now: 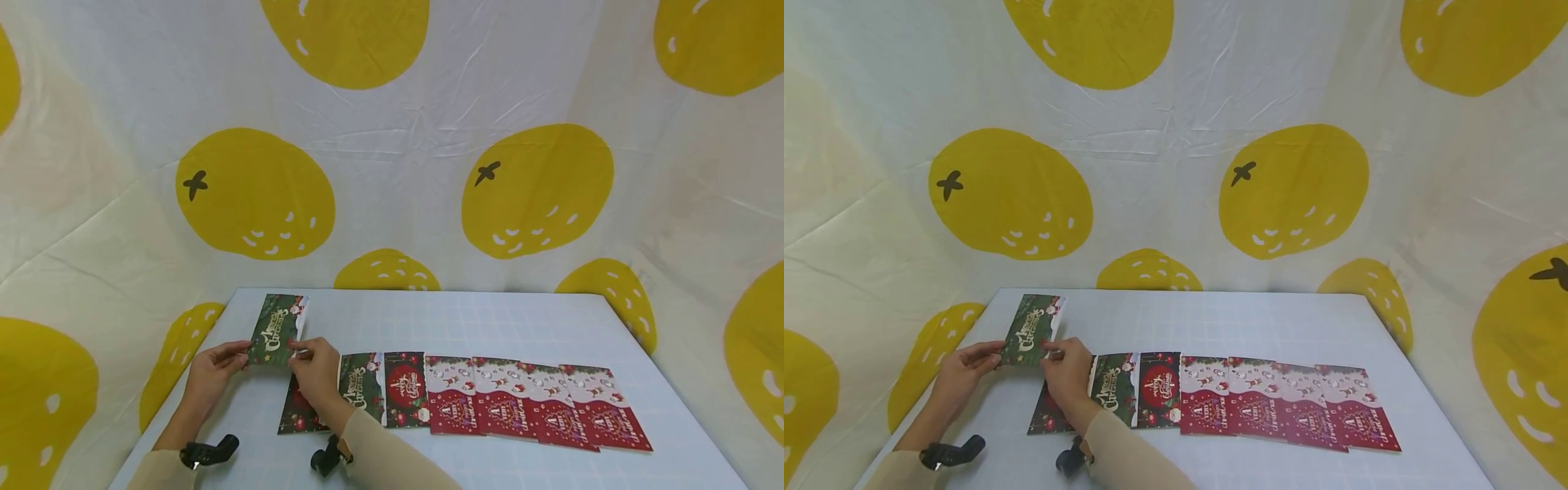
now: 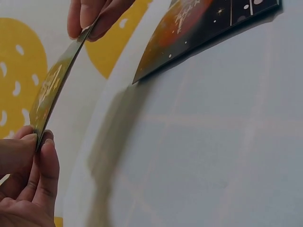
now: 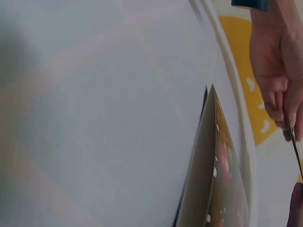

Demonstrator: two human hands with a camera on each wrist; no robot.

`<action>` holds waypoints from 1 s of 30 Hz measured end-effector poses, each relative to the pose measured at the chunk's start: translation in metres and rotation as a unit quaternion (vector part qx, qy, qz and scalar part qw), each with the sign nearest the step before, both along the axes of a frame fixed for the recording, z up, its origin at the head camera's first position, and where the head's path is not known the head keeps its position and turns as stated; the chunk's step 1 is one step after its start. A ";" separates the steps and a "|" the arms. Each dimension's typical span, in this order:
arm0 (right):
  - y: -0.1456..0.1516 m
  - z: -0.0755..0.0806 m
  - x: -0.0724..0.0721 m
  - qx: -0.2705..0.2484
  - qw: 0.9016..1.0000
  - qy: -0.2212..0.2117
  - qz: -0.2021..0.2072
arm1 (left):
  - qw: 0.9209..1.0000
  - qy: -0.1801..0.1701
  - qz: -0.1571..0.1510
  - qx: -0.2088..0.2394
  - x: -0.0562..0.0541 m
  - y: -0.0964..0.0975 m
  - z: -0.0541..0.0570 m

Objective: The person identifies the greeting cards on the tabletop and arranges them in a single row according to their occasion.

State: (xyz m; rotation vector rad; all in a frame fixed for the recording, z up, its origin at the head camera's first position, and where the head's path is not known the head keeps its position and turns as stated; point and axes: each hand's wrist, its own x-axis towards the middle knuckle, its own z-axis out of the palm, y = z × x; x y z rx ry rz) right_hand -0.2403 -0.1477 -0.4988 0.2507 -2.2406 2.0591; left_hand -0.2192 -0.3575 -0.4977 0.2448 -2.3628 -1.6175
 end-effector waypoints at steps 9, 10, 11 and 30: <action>-0.003 0.006 -0.024 0.029 0.998 0.045 0.015 | 0.998 -0.007 0.030 -0.046 -0.018 0.005 0.011; -0.003 0.006 -0.027 0.033 0.998 0.043 0.018 | 0.998 -0.008 0.035 -0.054 -0.020 0.005 0.013; -0.003 0.007 -0.030 0.036 0.998 0.044 0.022 | 0.997 -0.008 0.039 -0.062 -0.023 0.006 0.015; -0.005 0.003 -0.074 0.124 0.992 0.020 0.026 | 0.989 -0.050 0.077 -0.116 -0.064 0.009 0.015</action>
